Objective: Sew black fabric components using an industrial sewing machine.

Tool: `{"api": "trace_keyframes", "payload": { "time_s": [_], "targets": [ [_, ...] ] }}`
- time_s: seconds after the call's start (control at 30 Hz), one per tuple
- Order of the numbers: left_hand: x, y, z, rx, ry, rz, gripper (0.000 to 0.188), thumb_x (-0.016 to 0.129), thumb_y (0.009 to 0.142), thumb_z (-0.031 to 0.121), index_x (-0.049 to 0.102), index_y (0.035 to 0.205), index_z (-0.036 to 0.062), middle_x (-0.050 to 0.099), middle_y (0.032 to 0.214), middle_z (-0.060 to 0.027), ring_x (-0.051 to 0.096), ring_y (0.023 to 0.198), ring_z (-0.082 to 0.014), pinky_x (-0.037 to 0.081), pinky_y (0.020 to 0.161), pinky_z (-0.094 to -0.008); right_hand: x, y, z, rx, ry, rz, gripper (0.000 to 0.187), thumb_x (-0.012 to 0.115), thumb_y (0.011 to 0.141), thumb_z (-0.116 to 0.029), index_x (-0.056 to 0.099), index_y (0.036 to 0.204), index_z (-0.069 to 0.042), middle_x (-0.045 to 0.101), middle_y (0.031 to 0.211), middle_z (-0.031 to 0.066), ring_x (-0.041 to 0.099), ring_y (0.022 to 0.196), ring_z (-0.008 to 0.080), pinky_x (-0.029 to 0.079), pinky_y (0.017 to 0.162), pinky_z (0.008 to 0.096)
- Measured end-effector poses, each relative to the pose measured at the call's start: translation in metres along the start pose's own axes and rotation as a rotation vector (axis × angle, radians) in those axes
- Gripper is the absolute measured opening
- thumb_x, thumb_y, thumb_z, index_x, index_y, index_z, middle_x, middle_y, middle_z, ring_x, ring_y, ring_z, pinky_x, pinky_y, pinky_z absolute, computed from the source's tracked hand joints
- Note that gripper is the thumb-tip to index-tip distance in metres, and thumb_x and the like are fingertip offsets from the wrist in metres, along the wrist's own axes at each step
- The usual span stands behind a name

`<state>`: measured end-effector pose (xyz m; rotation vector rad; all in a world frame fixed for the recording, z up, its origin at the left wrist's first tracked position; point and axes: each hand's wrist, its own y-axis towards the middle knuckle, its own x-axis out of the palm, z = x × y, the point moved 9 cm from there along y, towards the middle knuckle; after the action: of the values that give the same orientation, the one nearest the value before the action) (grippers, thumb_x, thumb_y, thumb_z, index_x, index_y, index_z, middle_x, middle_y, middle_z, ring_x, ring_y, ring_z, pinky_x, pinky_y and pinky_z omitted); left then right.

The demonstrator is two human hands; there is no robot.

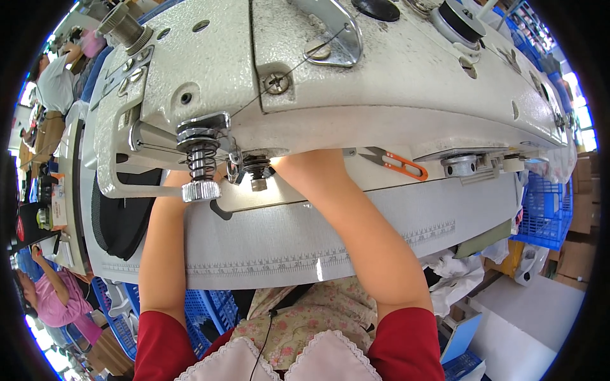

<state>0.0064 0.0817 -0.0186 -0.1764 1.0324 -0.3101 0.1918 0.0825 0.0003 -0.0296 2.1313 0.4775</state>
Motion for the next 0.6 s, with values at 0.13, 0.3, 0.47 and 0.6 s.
{"api": "trace_keyframes", "payload": {
  "time_s": [0.13, 0.3, 0.47, 0.6],
  "targets": [
    [-0.003, 0.0, 0.012, 0.134, 0.07, 0.113, 0.038, 0.066, 0.082, 0.03, 0.063, 0.113, 0.0081, 0.064, 0.113, -0.0115, 0.058, 0.108, -0.0259, 0.045, 0.091, -0.0347, -0.001, -0.001, 0.003, 0.03, 0.079, 0.07, 0.014, 0.067, 0.064, -0.014, 0.064, 0.071, -0.003, 0.064, 0.072, 0.012, 0.06, 0.071, 0.0316, 0.047, 0.064, 0.0416],
    [-0.002, 0.002, 0.013, 0.16, 0.077, 0.14, 0.03, 0.065, 0.081, 0.02, 0.064, 0.108, 0.0063, 0.065, 0.108, -0.0118, 0.059, 0.104, -0.0268, 0.046, 0.088, -0.0359, 0.002, -0.001, 0.004, 0.011, 0.075, 0.083, 0.014, 0.063, 0.064, -0.007, 0.065, 0.077, -0.004, 0.065, 0.076, 0.0116, 0.06, 0.074, 0.0318, 0.046, 0.066, 0.0421],
    [-0.006, 0.0, 0.018, 0.197, -0.219, 0.135, 0.027, 0.067, 0.08, 0.016, 0.063, 0.104, 0.0042, 0.064, 0.105, -0.0116, 0.06, 0.1, -0.0271, 0.047, 0.085, -0.0368, 0.0, 0.0, 0.003, 0.121, 0.149, -0.035, 0.019, 0.06, 0.063, -0.001, 0.066, 0.081, -0.005, 0.065, 0.078, 0.0115, 0.06, 0.078, 0.033, 0.045, 0.068, 0.0429],
    [-0.012, -0.002, 0.033, 0.422, -0.215, 0.22, 0.026, 0.068, 0.081, 0.016, 0.063, 0.103, 0.0037, 0.065, 0.102, -0.0107, 0.061, 0.096, -0.0269, 0.049, 0.081, -0.037, 0.005, -0.011, 0.011, -0.046, 0.16, 0.196, 0.017, 0.06, 0.065, -0.003, 0.066, 0.08, -0.006, 0.065, 0.076, 0.0112, 0.06, 0.077, 0.0321, 0.044, 0.066, 0.0436]
  ]
}}
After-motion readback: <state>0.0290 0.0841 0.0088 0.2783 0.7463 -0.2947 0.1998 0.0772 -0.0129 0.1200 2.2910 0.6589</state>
